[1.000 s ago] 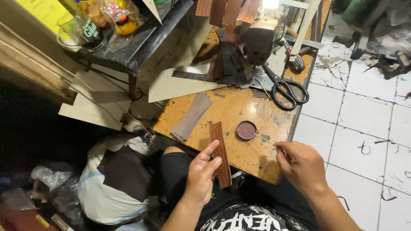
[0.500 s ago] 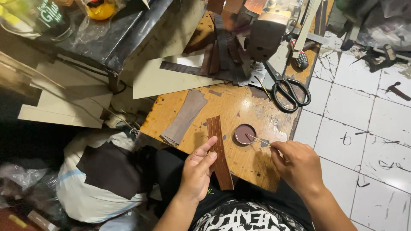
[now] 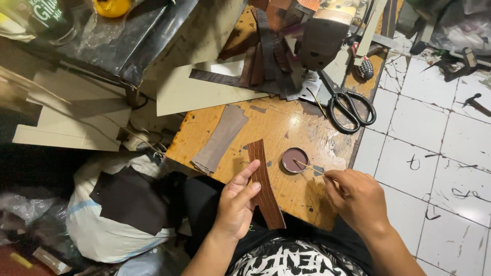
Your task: Applying edge dye to leather strips using a small applicator stick
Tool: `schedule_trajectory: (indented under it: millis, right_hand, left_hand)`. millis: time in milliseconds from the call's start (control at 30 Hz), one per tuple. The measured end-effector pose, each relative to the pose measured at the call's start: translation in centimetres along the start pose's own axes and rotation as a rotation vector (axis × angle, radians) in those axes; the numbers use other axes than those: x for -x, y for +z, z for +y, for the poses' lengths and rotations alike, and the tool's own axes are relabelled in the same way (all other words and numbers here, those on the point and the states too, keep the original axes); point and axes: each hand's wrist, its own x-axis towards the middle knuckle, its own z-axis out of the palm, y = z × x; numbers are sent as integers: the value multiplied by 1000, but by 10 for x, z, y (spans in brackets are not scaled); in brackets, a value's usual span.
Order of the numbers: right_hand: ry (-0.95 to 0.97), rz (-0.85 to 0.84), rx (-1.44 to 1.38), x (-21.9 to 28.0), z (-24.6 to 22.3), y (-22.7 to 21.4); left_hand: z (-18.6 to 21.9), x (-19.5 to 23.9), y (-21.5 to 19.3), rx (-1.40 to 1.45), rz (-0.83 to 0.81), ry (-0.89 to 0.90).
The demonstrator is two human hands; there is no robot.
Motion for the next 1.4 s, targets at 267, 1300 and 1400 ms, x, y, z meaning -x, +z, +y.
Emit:
schedule_trajectory:
  millis: [267,1300,1400]
  right_hand:
    - [140,-36,-51,14,12,-5]
    - [-73,-10,-825,21,-31,-29]
    - [-76,-49,-831,22,-29,-31]
  left_hand:
    - [0,3,3,93,-28,-53]
    - [11,26,21,366,-330,-119]
    - [10,25,20,371,-331,-133]
